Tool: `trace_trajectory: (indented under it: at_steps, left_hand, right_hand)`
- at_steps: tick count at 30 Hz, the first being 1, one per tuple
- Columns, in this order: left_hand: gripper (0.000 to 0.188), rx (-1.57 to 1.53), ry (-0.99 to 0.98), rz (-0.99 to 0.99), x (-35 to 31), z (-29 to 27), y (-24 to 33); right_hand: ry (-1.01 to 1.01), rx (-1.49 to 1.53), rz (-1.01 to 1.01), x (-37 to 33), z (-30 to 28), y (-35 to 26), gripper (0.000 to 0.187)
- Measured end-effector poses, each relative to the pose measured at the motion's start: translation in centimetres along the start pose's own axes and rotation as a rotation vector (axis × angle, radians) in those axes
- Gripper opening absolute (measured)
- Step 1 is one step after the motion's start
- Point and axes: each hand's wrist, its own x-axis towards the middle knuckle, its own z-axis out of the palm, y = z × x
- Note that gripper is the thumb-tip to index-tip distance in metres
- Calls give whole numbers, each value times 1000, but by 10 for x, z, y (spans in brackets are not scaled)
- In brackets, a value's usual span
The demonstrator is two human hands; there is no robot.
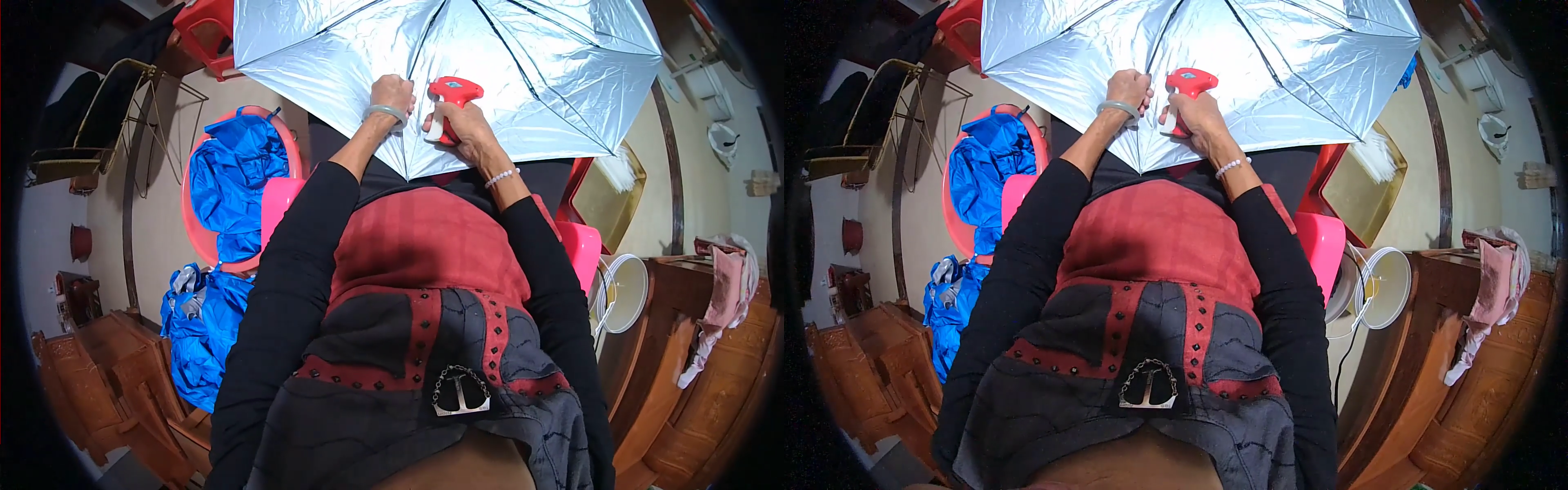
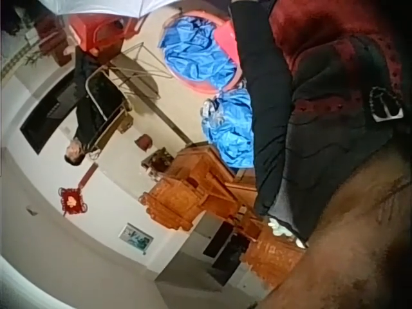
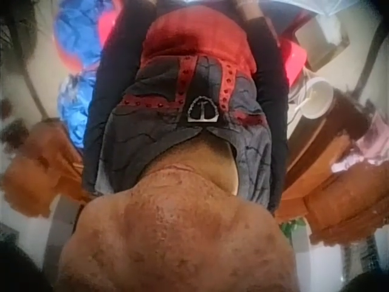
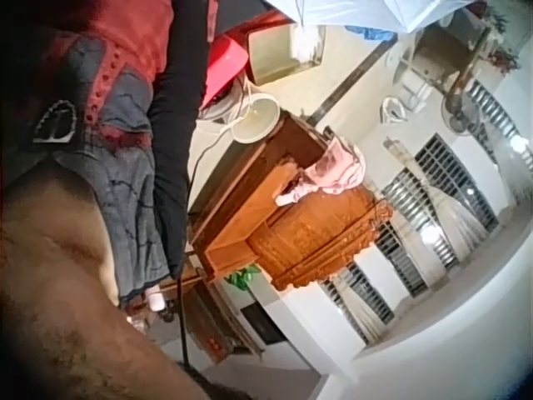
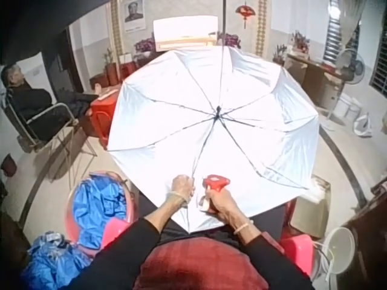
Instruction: Assembling umbrella components and testing the opening and closing mechanism.
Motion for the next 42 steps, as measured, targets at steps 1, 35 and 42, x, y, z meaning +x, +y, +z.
trace_trajectory:
  at_steps: [1, 35, 42]
  left_hand:
    - [24, 0, 2, 0, 1, 0, -2]
    - [18, -192, -281, -38, -7, -2, 4]
    - [22, -192, -258, -52, -6, 0, 4]
  right_hand:
    - [-2, 0, 0, 0, 0, 0, 24]
    - [-272, 374, 152, -1, -23, -1, 28]
    - [-243, 377, 147, 3, -26, 2, 27]
